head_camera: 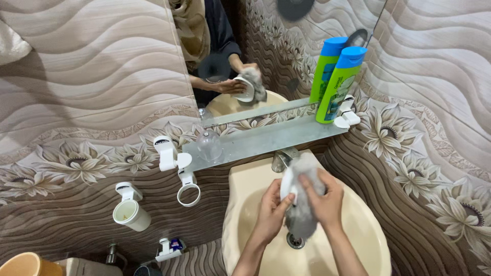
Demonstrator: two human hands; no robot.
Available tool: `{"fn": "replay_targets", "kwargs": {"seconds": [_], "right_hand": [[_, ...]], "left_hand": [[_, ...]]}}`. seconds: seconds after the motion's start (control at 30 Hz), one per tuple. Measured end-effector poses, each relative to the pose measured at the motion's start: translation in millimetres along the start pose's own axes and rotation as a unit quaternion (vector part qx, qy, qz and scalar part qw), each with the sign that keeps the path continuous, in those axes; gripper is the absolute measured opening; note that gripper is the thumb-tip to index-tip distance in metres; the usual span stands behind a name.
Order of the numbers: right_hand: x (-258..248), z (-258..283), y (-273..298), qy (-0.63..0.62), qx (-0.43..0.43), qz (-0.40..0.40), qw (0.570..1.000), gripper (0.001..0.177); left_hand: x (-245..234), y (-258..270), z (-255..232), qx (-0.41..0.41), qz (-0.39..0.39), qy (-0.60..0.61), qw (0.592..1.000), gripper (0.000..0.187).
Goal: The person cleans a bathroom sink faucet and several white plastic accessories using a grey cloth. They wipe the faucet, a cylindrical cup, and a slotted soap dish, rinsing the cloth under running water between items. The person places the cleaned items back on the wall-mounted holders.
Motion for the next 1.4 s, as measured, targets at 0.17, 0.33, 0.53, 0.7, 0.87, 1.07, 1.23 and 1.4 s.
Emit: {"fn": "replay_targets", "kwargs": {"seconds": [0.17, 0.33, 0.53, 0.7, 0.87, 1.07, 1.23, 1.4], "right_hand": [[2.3, 15.3, 24.8, 0.128, -0.281, 0.075, 0.948, 0.034], [-13.4, -9.1, -7.7, -0.099, 0.101, 0.006, 0.990, 0.025], [-10.6, 7.6, 12.2, 0.044, -0.173, 0.087, 0.980, 0.028], [-19.7, 4.5, 1.9, 0.061, -0.169, 0.107, 0.978, 0.030], [-24.4, -3.8, -13.0, -0.050, 0.037, 0.032, 0.998, 0.022], [-6.9, 46.6, 15.8, 0.146, -0.304, 0.150, 0.929, 0.041], [-6.1, 35.8, -8.5, 0.096, -0.225, 0.145, 0.959, 0.039], [-20.8, -13.2, -32.9, -0.172, 0.116, 0.121, 0.971, 0.039]], "left_hand": [[-7.1, -4.3, -10.6, 0.029, 0.011, 0.028, 0.999, 0.034], [1.6, -0.1, -8.8, 0.013, 0.045, -0.013, 0.999, 0.028], [-3.3, -3.4, -14.0, -0.038, 0.007, -0.012, 0.999, 0.029], [-0.3, -1.0, -19.8, 0.004, 0.031, -0.013, 0.999, 0.031], [1.1, 2.2, -14.5, -0.005, 0.048, -0.010, 0.999, 0.026], [-3.1, -3.9, 0.3, -0.014, 0.056, -0.011, 0.998, 0.035], [8.3, 3.9, -1.9, -0.040, 0.076, -0.018, 0.996, 0.041], [15.2, 13.0, -23.1, -0.032, 0.080, -0.020, 0.996, 0.025]]}}
Point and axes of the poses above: each hand's wrist, its own y-axis away from the middle knuckle, its own x-axis out of the palm, z = x × y, the point moved 2 cm from there along -y, towards the middle knuckle, and after that the axes turned 10 degrees about -y, right-handed, at the moved point
